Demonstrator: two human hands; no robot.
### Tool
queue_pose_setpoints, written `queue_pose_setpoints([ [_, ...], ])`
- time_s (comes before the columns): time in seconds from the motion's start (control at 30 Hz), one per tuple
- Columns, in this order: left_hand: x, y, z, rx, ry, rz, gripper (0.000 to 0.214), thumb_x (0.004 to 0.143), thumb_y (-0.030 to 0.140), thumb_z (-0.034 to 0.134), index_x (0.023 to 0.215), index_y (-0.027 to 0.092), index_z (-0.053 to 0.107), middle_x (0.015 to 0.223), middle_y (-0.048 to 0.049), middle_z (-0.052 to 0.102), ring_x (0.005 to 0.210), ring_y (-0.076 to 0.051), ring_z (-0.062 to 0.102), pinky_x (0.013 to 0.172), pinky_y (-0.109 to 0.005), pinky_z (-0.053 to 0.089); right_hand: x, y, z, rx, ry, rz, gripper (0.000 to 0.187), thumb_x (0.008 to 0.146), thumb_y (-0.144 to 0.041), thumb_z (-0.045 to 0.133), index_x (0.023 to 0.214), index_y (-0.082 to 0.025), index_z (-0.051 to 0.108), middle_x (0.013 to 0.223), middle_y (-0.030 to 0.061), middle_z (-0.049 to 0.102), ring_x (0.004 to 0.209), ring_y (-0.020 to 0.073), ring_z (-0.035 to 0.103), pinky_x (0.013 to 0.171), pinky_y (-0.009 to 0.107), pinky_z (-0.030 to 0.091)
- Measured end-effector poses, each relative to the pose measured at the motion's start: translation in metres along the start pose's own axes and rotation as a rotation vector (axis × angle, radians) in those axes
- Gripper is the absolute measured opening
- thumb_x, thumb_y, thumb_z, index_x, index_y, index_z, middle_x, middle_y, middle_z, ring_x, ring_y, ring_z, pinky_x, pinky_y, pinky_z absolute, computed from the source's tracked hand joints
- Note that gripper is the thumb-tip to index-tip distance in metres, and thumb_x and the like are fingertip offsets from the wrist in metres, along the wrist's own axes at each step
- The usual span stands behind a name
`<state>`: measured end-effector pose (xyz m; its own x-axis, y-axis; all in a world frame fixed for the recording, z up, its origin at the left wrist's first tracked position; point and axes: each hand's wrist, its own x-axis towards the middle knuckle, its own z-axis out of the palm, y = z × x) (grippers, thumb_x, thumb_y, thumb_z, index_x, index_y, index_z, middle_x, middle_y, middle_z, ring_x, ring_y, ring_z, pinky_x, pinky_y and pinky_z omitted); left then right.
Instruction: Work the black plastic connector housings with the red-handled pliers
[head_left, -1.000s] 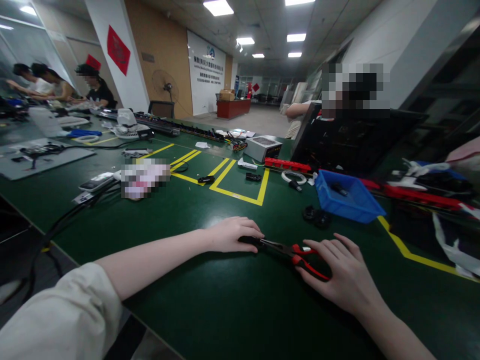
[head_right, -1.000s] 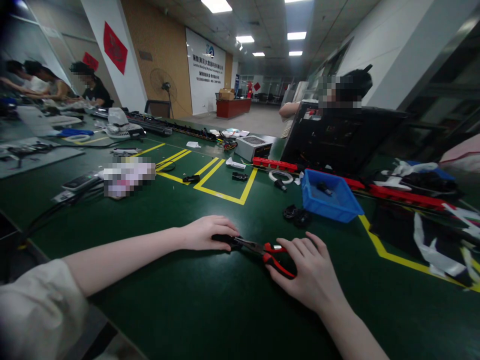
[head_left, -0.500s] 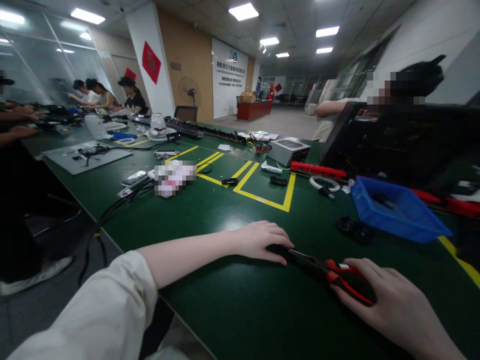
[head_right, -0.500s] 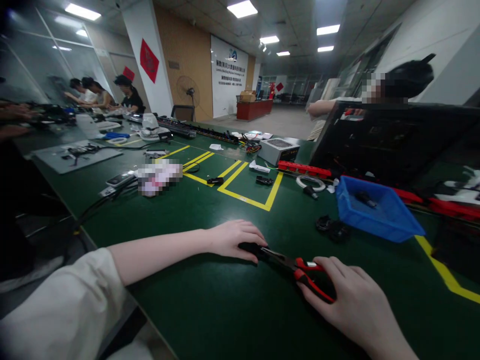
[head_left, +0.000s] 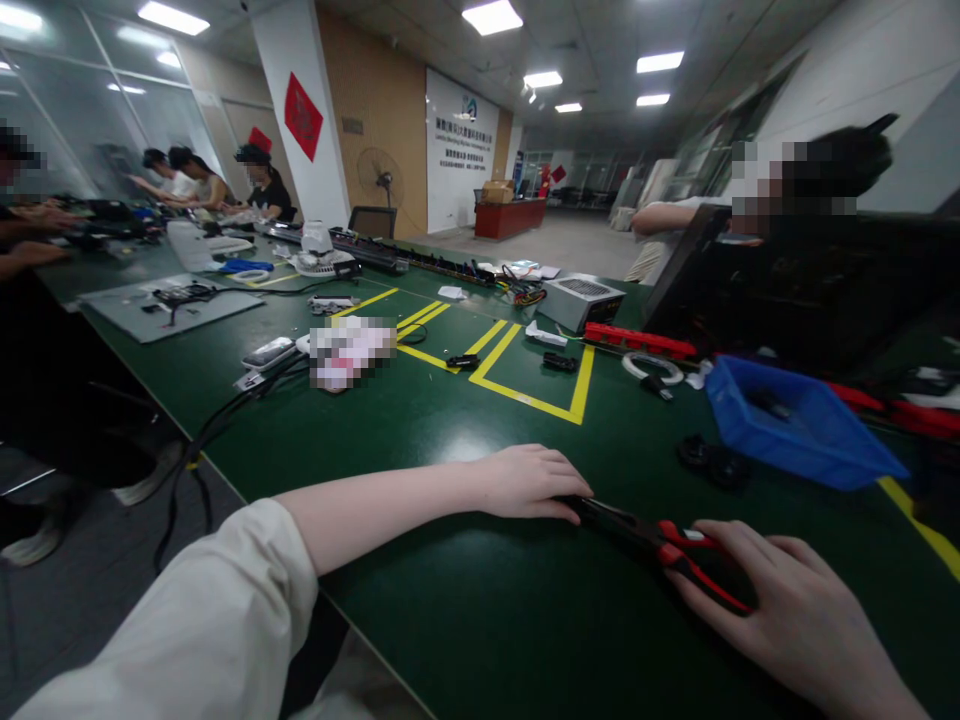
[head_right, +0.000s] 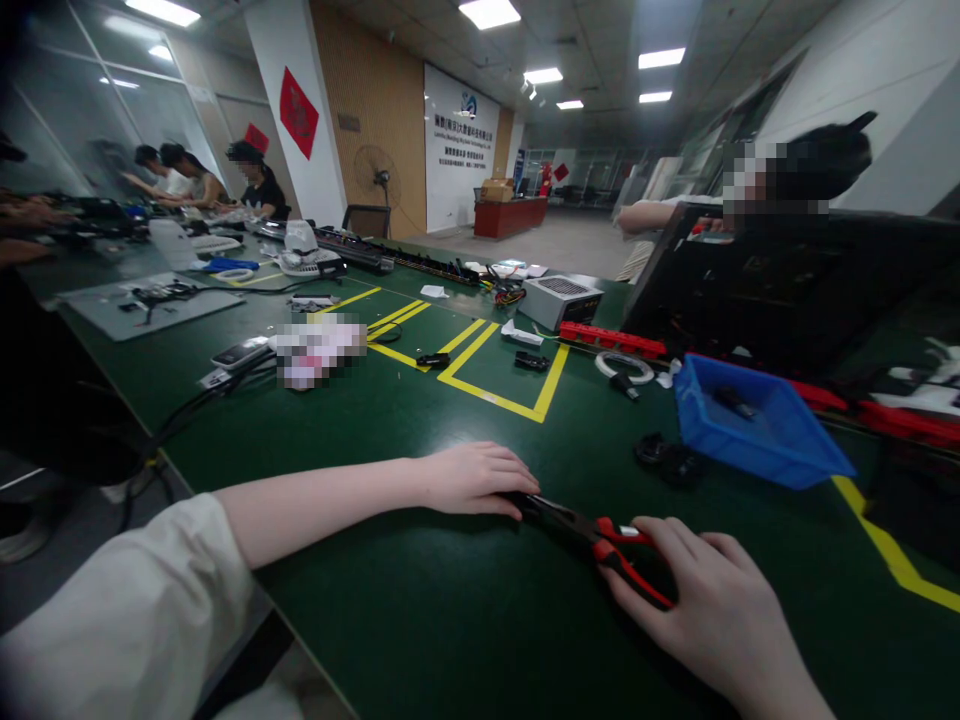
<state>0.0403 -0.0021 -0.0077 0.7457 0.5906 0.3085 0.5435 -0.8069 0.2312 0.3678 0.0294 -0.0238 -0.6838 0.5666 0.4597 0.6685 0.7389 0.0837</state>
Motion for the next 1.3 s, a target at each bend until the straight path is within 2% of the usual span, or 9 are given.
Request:
queue_pose_setpoints([
  [0.17, -0.001, -0.003, 0.003, -0.06, 0.032, 0.002, 0.036, 0.096, 0.041, 0.056, 0.122, 0.016, 0.06, 0.125, -0.0099, 0.065, 0.115, -0.021, 0.058, 0.097, -0.032, 0.046, 0.003, -0.006, -0.007, 0.048, -0.033, 0.008, 0.046, 0.078, -0.057, 0.063, 0.106, -0.021, 0.063, 0.089, 0.0075, 0.071, 0.064, 0.0205, 0.062, 0.055, 0.033, 0.048],
  [0.37, -0.002, -0.001, 0.003, -0.061, 0.041, -0.054, 0.036, 0.092, 0.044, 0.062, 0.119, 0.02, 0.062, 0.122, -0.0084, 0.066, 0.112, -0.022, 0.06, 0.094, -0.033, 0.046, 0.009, -0.014, -0.013, 0.087, -0.013, 0.012, 0.042, 0.078, -0.055, 0.063, 0.102, -0.022, 0.063, 0.085, 0.0066, 0.071, 0.06, 0.0183, 0.061, 0.053, 0.032, 0.047],
  [0.83, -0.004, 0.006, 0.004, -0.072, 0.023, -0.053, 0.033, 0.095, 0.044, 0.058, 0.116, 0.019, 0.06, 0.115, -0.0082, 0.066, 0.105, -0.021, 0.061, 0.09, -0.032, 0.046, 0.012, -0.032, -0.03, 0.1, -0.14, 0.1, 0.037, 0.08, -0.05, 0.062, 0.102, -0.02, 0.061, 0.094, 0.0073, 0.069, 0.071, 0.0172, 0.061, 0.065, 0.032, 0.046],
  [1.03, -0.003, 0.009, 0.004, -0.091, -0.002, -0.071, 0.03, 0.097, 0.041, 0.055, 0.117, 0.02, 0.058, 0.117, -0.008, 0.065, 0.107, -0.021, 0.061, 0.092, -0.033, 0.046, 0.012, -0.037, -0.035, 0.113, -0.143, 0.13, 0.034, 0.079, -0.047, 0.063, 0.1, -0.02, 0.062, 0.093, 0.0073, 0.069, 0.074, 0.0186, 0.061, 0.067, 0.033, 0.044],
  [1.3, -0.003, 0.01, 0.006, -0.159, 0.015, -0.11, 0.029, 0.092, 0.038, 0.062, 0.117, 0.022, 0.06, 0.115, -0.006, 0.066, 0.105, -0.02, 0.061, 0.092, -0.033, 0.047, 0.01, -0.04, -0.037, 0.115, -0.165, 0.159, 0.035, 0.078, -0.049, 0.063, 0.1, -0.021, 0.06, 0.092, 0.0057, 0.067, 0.074, 0.0182, 0.06, 0.068, 0.033, 0.042],
])
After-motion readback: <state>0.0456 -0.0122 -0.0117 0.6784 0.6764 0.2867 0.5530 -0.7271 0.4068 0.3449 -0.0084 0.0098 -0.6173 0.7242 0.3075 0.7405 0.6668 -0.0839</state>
